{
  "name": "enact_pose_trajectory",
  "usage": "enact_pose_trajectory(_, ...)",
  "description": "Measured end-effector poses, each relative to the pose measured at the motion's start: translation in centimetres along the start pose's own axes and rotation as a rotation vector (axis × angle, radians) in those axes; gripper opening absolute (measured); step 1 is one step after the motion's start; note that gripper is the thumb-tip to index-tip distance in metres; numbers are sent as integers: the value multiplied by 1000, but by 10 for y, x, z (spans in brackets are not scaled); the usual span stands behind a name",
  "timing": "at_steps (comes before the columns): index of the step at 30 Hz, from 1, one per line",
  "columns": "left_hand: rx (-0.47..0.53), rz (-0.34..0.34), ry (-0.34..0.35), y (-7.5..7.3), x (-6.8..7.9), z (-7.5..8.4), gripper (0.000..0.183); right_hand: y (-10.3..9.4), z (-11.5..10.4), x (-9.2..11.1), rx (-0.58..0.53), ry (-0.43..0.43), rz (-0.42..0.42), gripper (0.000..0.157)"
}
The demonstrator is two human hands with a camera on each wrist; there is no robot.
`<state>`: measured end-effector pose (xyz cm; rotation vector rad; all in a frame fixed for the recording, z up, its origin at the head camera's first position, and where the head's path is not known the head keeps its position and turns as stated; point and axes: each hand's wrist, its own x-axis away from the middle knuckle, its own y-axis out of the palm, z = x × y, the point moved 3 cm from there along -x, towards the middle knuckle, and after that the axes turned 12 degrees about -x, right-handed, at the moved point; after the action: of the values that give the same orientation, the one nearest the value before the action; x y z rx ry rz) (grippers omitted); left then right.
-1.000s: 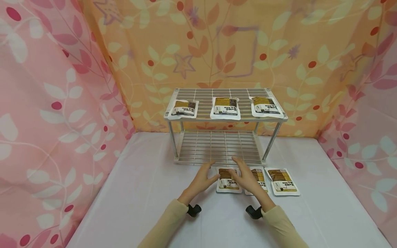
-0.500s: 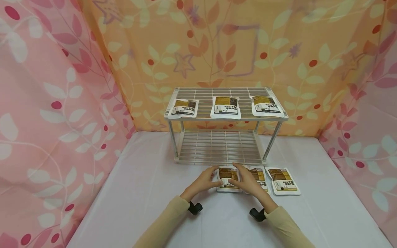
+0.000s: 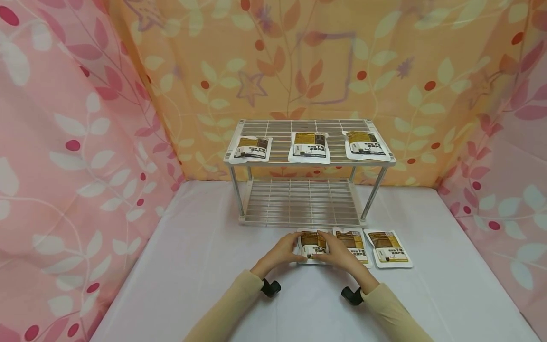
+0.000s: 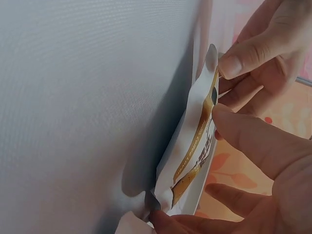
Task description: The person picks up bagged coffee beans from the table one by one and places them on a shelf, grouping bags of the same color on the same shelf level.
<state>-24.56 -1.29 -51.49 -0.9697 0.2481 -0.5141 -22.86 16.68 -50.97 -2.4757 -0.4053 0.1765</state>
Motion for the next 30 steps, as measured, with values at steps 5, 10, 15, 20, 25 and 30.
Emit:
enact_pose_trajectory(5, 36, 21, -28, 3, 2, -1, 78, 2, -1, -1, 20, -8, -9, 75)
enact_pose_trajectory(10, 57, 45, -27, 4, 2, -1, 73, 6, -3, -2, 66, -37, -20, 73)
enact_pose_trajectory(15, 69, 66, 2, 6, 2, -2, 73, 9, -5, -1, 90, -55, -20, 74)
enact_pose_trajectory(20, 176, 45, -9, 9, 4, -3, 75, 10, -4, 2, 75, -7, -6, 78)
enact_pose_trajectory(25, 196, 73, 15, 8, 7, -2, 75, 11, -6, 3, 57, 10, -1, 82)
enact_pose_trajectory(30, 132, 122, 25, 4, 9, -2, 74, 11, -11, 3, 67, 2, 3, 89)
